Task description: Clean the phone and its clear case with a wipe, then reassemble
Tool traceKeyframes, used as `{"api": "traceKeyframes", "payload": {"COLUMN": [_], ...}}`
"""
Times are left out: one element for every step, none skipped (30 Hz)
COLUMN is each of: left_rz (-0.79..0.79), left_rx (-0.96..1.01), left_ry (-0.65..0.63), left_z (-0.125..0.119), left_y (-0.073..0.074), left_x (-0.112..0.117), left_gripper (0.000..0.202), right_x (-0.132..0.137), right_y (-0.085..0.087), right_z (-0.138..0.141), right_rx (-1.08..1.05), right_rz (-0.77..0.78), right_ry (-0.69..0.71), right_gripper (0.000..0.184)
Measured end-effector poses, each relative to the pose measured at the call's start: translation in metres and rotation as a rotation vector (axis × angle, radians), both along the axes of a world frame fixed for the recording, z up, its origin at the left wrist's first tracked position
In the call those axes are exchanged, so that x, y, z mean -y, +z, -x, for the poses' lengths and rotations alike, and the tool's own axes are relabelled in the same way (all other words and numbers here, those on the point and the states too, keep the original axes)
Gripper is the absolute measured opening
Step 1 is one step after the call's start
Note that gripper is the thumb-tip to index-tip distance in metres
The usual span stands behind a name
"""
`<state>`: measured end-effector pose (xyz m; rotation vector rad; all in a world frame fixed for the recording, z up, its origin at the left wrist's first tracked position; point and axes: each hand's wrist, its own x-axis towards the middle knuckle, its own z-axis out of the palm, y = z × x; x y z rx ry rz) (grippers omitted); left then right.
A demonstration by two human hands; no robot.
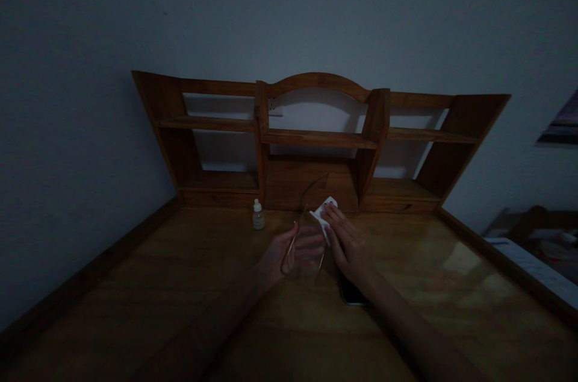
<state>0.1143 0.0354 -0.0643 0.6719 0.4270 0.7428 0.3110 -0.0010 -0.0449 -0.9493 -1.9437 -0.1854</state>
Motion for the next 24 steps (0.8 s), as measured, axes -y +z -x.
{"api": "traceKeyframes", "payload": {"left_rz": [0.0,0.002,0.004,0.002,-0.005,-0.019,-0.037,-0.057,-0.076,-0.089,-0.096,-0.098,-0.098,-0.096,-0.091,-0.082,-0.072,-0.063,-0.054,-0.044,-0.032,-0.017,-0.003,0.006], "left_rx": [-0.028,-0.063,-0.098,-0.128,-0.149,-0.162,-0.174,-0.184,-0.194,-0.198,-0.192,-0.169,-0.135,-0.098,-0.068,-0.05,-0.043,-0.042,-0.045,-0.045,-0.047,-0.052,-0.058,-0.066], "left_ry": [-0.008,-0.015,-0.025,-0.037,-0.047,-0.051,-0.051,-0.047,-0.035,-0.019,-0.008,-0.009,-0.018,-0.029,-0.039,-0.045,-0.045,-0.042,-0.036,-0.031,-0.027,-0.019,-0.007,0.01], "left_z": [0.0,-0.001,-0.001,-0.002,-0.003,-0.005,-0.006,-0.008,-0.009,-0.011,-0.012,-0.013,-0.013,-0.014,-0.014,-0.013,-0.013,-0.012,-0.012,-0.012,-0.011,-0.011,-0.012,-0.012], "left_y": [0.002,0.003,0.004,0.004,0.003,0.002,0.001,0.0,-0.001,-0.002,-0.002,-0.002,-0.003,-0.003,-0.003,-0.003,-0.003,-0.003,-0.003,-0.003,-0.003,-0.003,-0.003,-0.003], "left_x": [0.002,0.003,0.005,0.006,0.007,0.008,0.009,0.01,0.011,0.012,0.012,0.012,0.012,0.012,0.011,0.011,0.011,0.01,0.01,0.01,0.01,0.01,0.01,0.01], "left_gripper": [0.048,0.048,0.048,0.048,0.049,0.05,0.051,0.051,0.051,0.049,0.047,0.045,0.042,0.039,0.037,0.034,0.031,0.029,0.028,0.028,0.028,0.029,0.028,0.027], "right_x": [-0.001,-0.002,-0.003,-0.004,-0.005,-0.005,-0.006,-0.006,-0.006,-0.006,-0.006,-0.006,-0.007,-0.007,-0.007,-0.007,-0.008,-0.008,-0.008,-0.008,-0.007,-0.007,-0.006,-0.005], "right_y": [0.0,-0.001,-0.002,-0.003,-0.004,-0.005,-0.006,-0.006,-0.006,-0.006,-0.006,-0.007,-0.008,-0.009,-0.01,-0.012,-0.014,-0.015,-0.015,-0.015,-0.015,-0.014,-0.014,-0.013], "right_z": [-0.001,-0.001,-0.002,-0.003,-0.003,-0.004,-0.004,-0.004,-0.004,-0.003,-0.002,-0.001,0.0,0.002,0.003,0.004,0.005,0.006,0.007,0.007,0.007,0.007,0.008,0.008], "right_rx": [-0.013,-0.021,-0.024,-0.026,-0.027,-0.028,-0.029,-0.026,-0.017,-0.003,0.013,0.031,0.048,0.064,0.074,0.08,0.079,0.076,0.072,0.073,0.078,0.087,0.096,0.107], "right_rz": [0.002,0.009,0.017,0.025,0.03,0.034,0.037,0.038,0.037,0.036,0.033,0.036,0.043,0.056,0.071,0.088,0.099,0.108,0.112,0.115,0.116,0.117,0.115,0.113], "right_ry": [-0.007,-0.014,-0.021,-0.026,-0.03,-0.032,-0.033,-0.032,-0.032,-0.033,-0.032,-0.029,-0.022,-0.011,0.001,0.01,0.016,0.022,0.027,0.034,0.044,0.055,0.065,0.074], "right_gripper": [0.049,0.048,0.048,0.048,0.048,0.047,0.047,0.047,0.047,0.047,0.047,0.048,0.048,0.049,0.049,0.05,0.051,0.051,0.052,0.052,0.052,0.052,0.052,0.052]}}
